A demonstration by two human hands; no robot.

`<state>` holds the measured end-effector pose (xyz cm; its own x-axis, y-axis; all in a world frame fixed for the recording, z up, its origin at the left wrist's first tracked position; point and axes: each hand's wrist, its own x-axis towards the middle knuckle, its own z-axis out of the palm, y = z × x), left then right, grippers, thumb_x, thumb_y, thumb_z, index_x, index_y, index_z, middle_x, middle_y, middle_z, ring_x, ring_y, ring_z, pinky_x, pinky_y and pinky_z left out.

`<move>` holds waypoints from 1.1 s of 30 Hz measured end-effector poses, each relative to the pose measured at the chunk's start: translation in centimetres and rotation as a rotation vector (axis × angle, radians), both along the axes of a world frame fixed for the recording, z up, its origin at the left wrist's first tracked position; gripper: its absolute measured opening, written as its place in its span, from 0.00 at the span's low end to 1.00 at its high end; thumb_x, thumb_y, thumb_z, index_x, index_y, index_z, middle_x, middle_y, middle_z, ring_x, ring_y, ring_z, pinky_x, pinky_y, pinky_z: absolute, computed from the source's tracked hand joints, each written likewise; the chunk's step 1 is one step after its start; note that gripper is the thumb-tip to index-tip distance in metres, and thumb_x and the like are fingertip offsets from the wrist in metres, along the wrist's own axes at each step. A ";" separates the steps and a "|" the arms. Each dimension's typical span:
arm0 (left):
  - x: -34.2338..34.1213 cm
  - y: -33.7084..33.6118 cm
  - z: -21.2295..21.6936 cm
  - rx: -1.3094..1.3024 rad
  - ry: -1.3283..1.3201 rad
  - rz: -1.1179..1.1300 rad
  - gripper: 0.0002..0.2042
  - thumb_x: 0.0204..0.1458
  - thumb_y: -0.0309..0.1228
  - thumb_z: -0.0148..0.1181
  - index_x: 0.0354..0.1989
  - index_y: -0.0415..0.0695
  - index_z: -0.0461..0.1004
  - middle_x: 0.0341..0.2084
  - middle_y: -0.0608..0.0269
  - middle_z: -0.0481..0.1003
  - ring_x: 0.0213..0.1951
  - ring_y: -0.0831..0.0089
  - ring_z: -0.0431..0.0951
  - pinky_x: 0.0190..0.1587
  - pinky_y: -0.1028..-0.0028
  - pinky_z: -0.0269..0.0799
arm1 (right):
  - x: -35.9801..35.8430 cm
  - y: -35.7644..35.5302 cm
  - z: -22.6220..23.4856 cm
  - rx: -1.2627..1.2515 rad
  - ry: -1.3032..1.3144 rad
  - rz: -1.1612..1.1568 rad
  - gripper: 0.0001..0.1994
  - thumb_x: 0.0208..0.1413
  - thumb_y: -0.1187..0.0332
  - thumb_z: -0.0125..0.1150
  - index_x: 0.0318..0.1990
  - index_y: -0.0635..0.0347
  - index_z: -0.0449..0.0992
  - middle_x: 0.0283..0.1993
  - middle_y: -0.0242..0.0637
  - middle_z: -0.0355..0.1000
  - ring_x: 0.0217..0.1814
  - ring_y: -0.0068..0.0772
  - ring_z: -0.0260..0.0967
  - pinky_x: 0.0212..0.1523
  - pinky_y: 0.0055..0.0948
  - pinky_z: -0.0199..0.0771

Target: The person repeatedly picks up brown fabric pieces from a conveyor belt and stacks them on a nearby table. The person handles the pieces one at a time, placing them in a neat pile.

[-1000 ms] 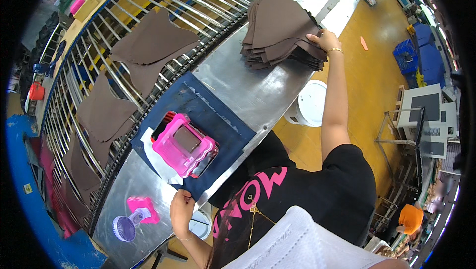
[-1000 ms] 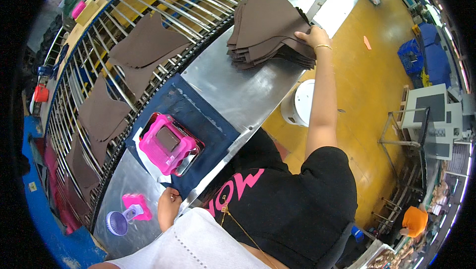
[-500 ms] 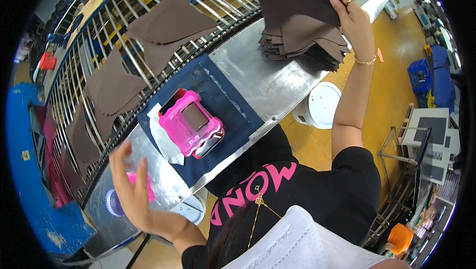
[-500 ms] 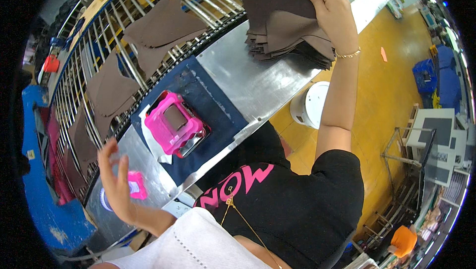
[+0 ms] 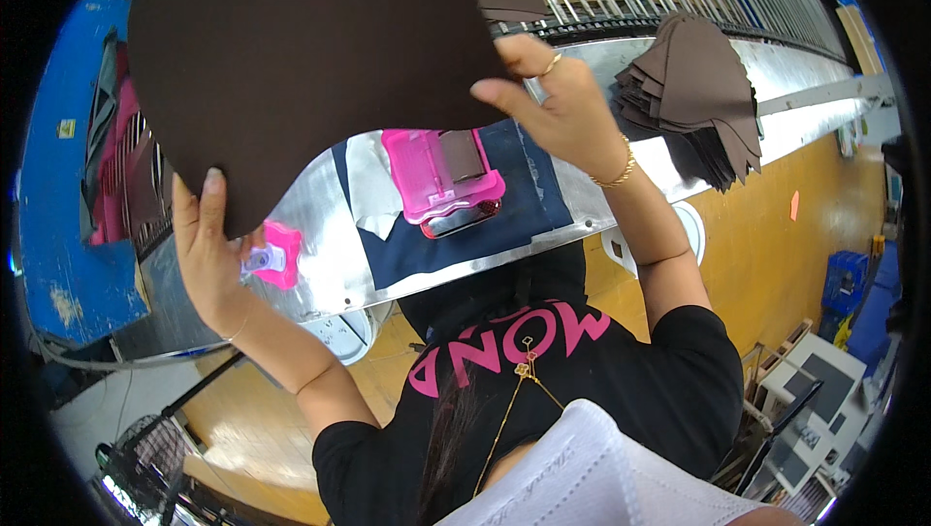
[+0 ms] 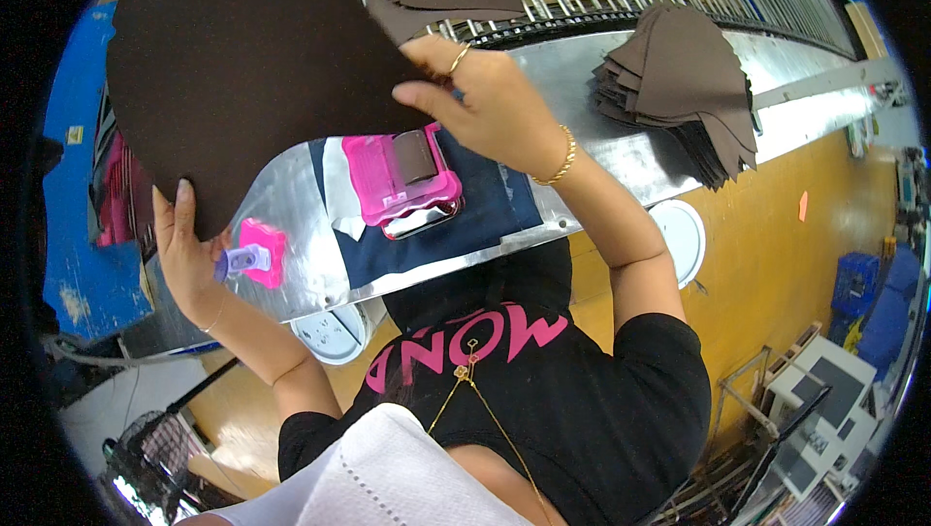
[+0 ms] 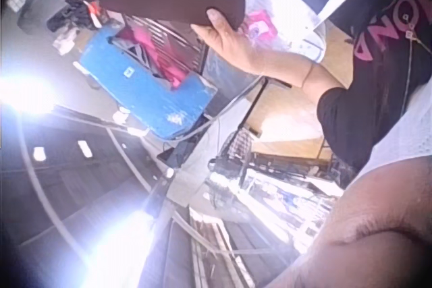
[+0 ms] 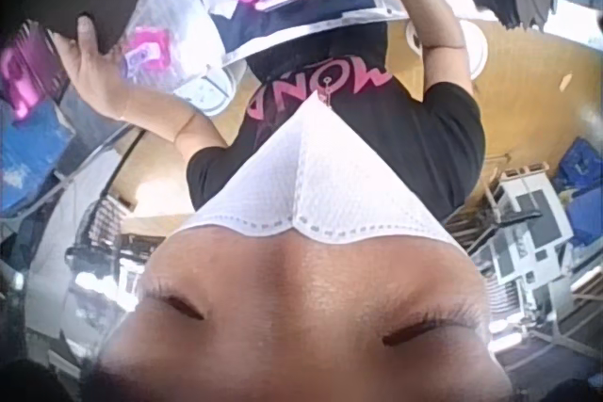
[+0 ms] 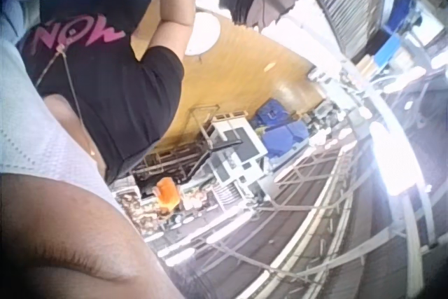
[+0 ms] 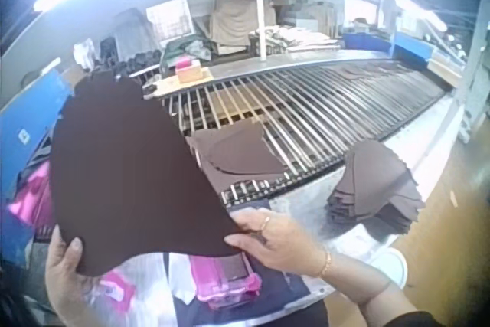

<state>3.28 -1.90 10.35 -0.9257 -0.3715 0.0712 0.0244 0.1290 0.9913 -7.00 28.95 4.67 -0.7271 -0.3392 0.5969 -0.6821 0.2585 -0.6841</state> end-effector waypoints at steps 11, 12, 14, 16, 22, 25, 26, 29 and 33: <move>2.9 -5.7 -2.2 -0.159 0.020 0.023 0.09 0.57 0.29 0.58 0.42 0.37 0.74 0.28 0.63 0.77 0.21 0.79 0.75 0.20 0.82 0.65 | 0.1 -2.6 -3.6 0.227 0.087 0.145 0.11 0.47 0.62 0.68 0.31 0.58 0.74 0.19 0.36 0.68 0.25 0.39 0.59 0.45 0.31 0.63; 3.0 -5.6 -2.2 -0.176 -0.003 -0.001 0.09 0.57 0.29 0.58 0.41 0.37 0.74 0.28 0.63 0.77 0.21 0.79 0.75 0.21 0.82 0.66 | 0.2 -2.6 -3.8 0.239 0.113 0.147 0.11 0.47 0.63 0.68 0.31 0.58 0.74 0.18 0.36 0.67 0.24 0.39 0.58 0.45 0.31 0.62; 2.9 -5.7 -2.5 -0.215 -0.071 -0.050 0.08 0.57 0.28 0.59 0.40 0.36 0.74 0.27 0.64 0.77 0.21 0.80 0.75 0.21 0.82 0.66 | 0.2 -1.7 -3.7 0.262 0.136 0.137 0.10 0.46 0.64 0.69 0.30 0.57 0.74 0.18 0.36 0.67 0.24 0.39 0.60 0.44 0.33 0.63; 2.1 -6.1 -4.0 -0.244 -0.159 -0.109 0.08 0.57 0.27 0.58 0.40 0.35 0.74 0.26 0.65 0.76 0.20 0.80 0.76 0.22 0.83 0.66 | 0.3 -0.2 -3.9 0.282 0.150 0.114 0.10 0.44 0.66 0.70 0.30 0.58 0.74 0.18 0.37 0.66 0.24 0.39 0.62 0.43 0.33 0.63; -1.2 -0.8 -6.4 -0.347 -0.218 -0.289 0.05 0.54 0.25 0.59 0.35 0.36 0.76 0.22 0.67 0.70 0.19 0.80 0.73 0.19 0.79 0.63 | 1.6 6.0 -6.7 0.307 -0.020 -0.038 0.07 0.45 0.72 0.69 0.30 0.62 0.76 0.21 0.38 0.68 0.26 0.40 0.68 0.41 0.35 0.67; -2.9 1.5 -7.0 -0.546 -0.135 -0.408 0.05 0.51 0.25 0.61 0.33 0.37 0.77 0.20 0.64 0.68 0.19 0.76 0.73 0.21 0.76 0.64 | 2.9 9.2 -9.5 0.265 -0.212 -0.161 0.05 0.48 0.72 0.67 0.30 0.64 0.79 0.23 0.38 0.72 0.27 0.35 0.70 0.41 0.29 0.69; -3.5 2.4 -7.2 -0.603 -0.092 -0.455 0.04 0.50 0.25 0.62 0.33 0.38 0.78 0.20 0.62 0.68 0.19 0.74 0.73 0.21 0.75 0.64 | 3.7 9.7 -9.6 0.228 -0.289 -0.227 0.05 0.49 0.72 0.67 0.31 0.64 0.79 0.24 0.38 0.73 0.27 0.32 0.71 0.41 0.27 0.69; -5.0 5.3 -6.3 -0.860 0.124 -0.552 0.06 0.47 0.28 0.64 0.33 0.41 0.79 0.21 0.61 0.69 0.21 0.66 0.72 0.24 0.70 0.66 | 5.0 12.7 -9.1 0.170 -0.438 -0.333 0.07 0.53 0.70 0.65 0.33 0.65 0.81 0.29 0.37 0.79 0.31 0.23 0.73 0.40 0.20 0.69; -7.0 9.7 -6.1 -0.927 0.333 -0.668 0.05 0.44 0.26 0.66 0.28 0.40 0.77 0.23 0.62 0.67 0.27 0.65 0.70 0.28 0.68 0.65 | 6.0 20.3 -7.6 0.210 -0.541 -0.486 0.07 0.54 0.71 0.65 0.32 0.67 0.79 0.26 0.30 0.75 0.28 0.17 0.66 0.31 0.18 0.64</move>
